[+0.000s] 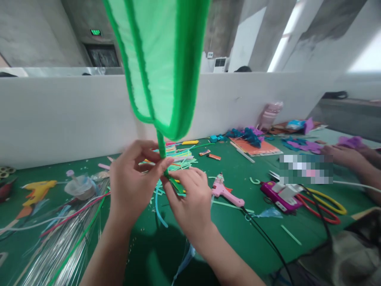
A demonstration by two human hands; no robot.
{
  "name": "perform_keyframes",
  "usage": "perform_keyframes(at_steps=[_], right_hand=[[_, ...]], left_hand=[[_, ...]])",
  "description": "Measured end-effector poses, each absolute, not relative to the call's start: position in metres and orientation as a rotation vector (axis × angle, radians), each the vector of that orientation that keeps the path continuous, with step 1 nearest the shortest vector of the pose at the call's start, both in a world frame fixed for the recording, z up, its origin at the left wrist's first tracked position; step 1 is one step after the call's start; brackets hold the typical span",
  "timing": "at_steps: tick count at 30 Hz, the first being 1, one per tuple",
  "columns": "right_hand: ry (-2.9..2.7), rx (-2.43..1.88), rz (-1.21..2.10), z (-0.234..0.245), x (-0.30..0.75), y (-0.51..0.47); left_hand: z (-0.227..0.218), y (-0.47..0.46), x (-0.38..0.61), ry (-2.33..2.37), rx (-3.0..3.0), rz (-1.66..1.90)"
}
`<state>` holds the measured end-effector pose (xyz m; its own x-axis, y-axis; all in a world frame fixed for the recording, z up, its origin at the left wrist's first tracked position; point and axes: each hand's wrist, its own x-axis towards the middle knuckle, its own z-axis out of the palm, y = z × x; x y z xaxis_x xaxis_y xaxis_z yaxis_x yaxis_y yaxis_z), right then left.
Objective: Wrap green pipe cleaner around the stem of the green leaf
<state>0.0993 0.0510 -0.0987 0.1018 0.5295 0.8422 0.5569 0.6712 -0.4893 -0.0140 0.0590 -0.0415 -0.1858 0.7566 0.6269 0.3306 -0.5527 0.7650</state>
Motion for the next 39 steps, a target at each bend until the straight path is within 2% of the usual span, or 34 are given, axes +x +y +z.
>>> perform_keyframes(at_steps=[3,9,14,25,39], right_hand=[[-1.578,-0.91,0.097,-0.095,0.106,0.05],[-1.714,-0.894,0.448,-0.086,0.121,0.047],[-1.711,-0.924,0.591,-0.083,0.125,0.045],[-1.669,-1.004,0.325,-0.093,0.106,0.049],[-1.69,-1.03,0.281,-0.097,0.101,0.049]], left_hand=[[-0.038,0.059,-0.016,1.226,1.757,1.702],[-0.035,0.062,-0.038,0.75,1.588,1.258],[-0.04,0.065,-0.045,0.643,1.591,1.301],[-0.041,0.071,-0.037,0.895,1.602,1.613],[-0.038,0.068,-0.026,1.067,1.705,1.668]])
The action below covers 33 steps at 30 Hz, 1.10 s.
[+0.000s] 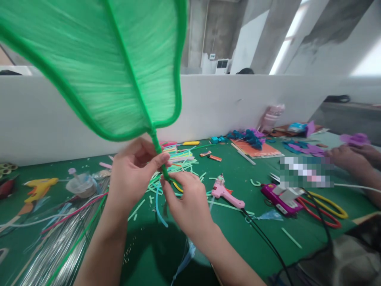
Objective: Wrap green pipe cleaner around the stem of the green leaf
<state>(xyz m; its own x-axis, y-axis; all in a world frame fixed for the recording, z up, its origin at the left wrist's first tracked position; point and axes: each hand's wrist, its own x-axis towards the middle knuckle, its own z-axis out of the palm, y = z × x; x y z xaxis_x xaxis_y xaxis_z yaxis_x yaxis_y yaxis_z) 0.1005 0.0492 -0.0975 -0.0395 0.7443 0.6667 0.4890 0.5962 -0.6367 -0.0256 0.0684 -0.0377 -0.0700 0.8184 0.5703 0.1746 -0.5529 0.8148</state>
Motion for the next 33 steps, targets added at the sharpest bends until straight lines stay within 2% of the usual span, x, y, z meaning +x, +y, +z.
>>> perform_keyframes(at_steps=[6,11,18,23,30,33], right_hand=[[-1.715,-1.056,0.277,-0.097,0.099,0.049],[-1.755,-1.073,0.307,-0.094,0.1,0.047],[-1.715,-1.013,0.533,-0.087,0.105,0.046],[-1.589,-1.001,0.634,-0.085,0.108,0.045],[-1.522,-0.989,0.427,-0.087,0.107,0.043],[-1.456,-0.963,0.532,-0.086,0.105,0.043]], left_hand=[[-0.042,0.07,-0.024,1.195,1.72,1.716],[-0.041,0.069,-0.021,1.114,1.669,1.703],[-0.042,0.07,-0.043,0.731,1.601,1.27],[-0.044,0.073,-0.049,0.764,1.601,1.396],[-0.043,0.072,-0.043,0.826,1.568,1.468],[-0.041,0.07,-0.043,0.78,1.541,1.499]])
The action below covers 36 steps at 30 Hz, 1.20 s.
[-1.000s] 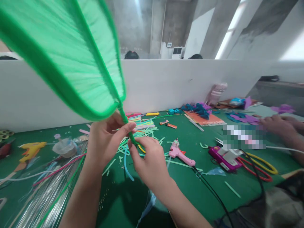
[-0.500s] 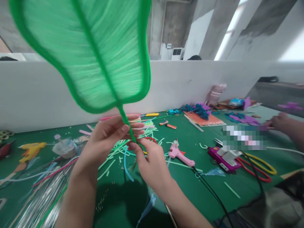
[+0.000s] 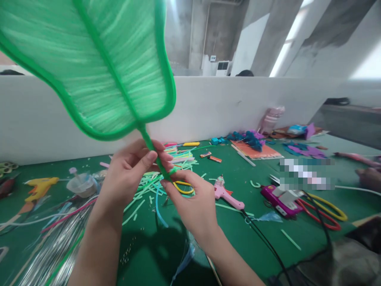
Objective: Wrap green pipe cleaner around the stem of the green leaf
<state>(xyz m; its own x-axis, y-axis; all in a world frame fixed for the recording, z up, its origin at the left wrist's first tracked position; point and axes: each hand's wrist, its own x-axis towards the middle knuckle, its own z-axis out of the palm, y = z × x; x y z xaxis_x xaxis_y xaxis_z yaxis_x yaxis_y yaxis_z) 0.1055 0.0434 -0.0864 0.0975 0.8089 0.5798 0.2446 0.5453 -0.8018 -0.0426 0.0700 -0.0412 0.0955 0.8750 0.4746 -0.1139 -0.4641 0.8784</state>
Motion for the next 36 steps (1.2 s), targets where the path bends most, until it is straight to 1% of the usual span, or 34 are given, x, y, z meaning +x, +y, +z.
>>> perform_keyframes(at_steps=[4,7,9,14,17,31,36], right_hand=[[-1.334,-0.852,0.772,-0.085,0.104,0.044],[-1.297,-0.821,0.797,-0.086,0.104,0.044],[-1.306,-0.829,0.715,-0.088,0.104,0.044],[-1.42,-0.772,0.277,-0.09,0.104,0.042],[-1.48,-0.761,0.122,-0.089,0.104,0.043],[-1.502,-0.739,0.028,-0.089,0.103,0.043],[-1.528,-0.778,-0.049,-0.089,0.103,0.043]], left_hand=[[-0.039,0.068,-0.042,0.739,1.515,1.501],[-0.038,0.068,-0.04,0.729,1.505,1.501],[-0.038,0.068,-0.039,0.74,1.503,1.51],[-0.038,0.067,-0.036,0.808,1.517,1.575],[-0.038,0.067,-0.035,0.846,1.534,1.614],[-0.039,0.067,-0.024,1.063,1.47,1.842],[-0.041,0.069,-0.021,1.002,1.45,1.894]])
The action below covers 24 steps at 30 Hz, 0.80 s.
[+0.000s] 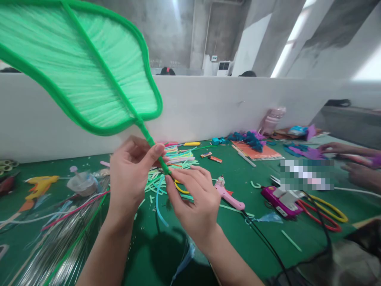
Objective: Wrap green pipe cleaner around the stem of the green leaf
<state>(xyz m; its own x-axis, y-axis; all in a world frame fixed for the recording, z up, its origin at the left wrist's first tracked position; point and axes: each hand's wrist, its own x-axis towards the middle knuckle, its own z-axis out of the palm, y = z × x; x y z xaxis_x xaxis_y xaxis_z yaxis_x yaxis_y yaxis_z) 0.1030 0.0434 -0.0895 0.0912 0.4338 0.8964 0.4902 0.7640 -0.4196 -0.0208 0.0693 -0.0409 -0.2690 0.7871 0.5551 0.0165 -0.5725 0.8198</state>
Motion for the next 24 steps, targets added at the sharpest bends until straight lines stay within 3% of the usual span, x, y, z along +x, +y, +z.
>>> perform_keyframes(at_steps=[8,17,24], right_hand=[[-1.521,-0.79,-0.054,-0.092,0.1,0.046],[-1.321,-0.824,0.513,-0.084,0.104,0.037],[-1.263,-0.727,0.704,-0.082,0.108,0.034]], left_hand=[[-0.034,0.059,-0.012,1.122,1.477,1.894],[-0.036,0.064,-0.029,0.886,1.527,1.635],[-0.035,0.062,-0.035,0.668,1.446,1.491]])
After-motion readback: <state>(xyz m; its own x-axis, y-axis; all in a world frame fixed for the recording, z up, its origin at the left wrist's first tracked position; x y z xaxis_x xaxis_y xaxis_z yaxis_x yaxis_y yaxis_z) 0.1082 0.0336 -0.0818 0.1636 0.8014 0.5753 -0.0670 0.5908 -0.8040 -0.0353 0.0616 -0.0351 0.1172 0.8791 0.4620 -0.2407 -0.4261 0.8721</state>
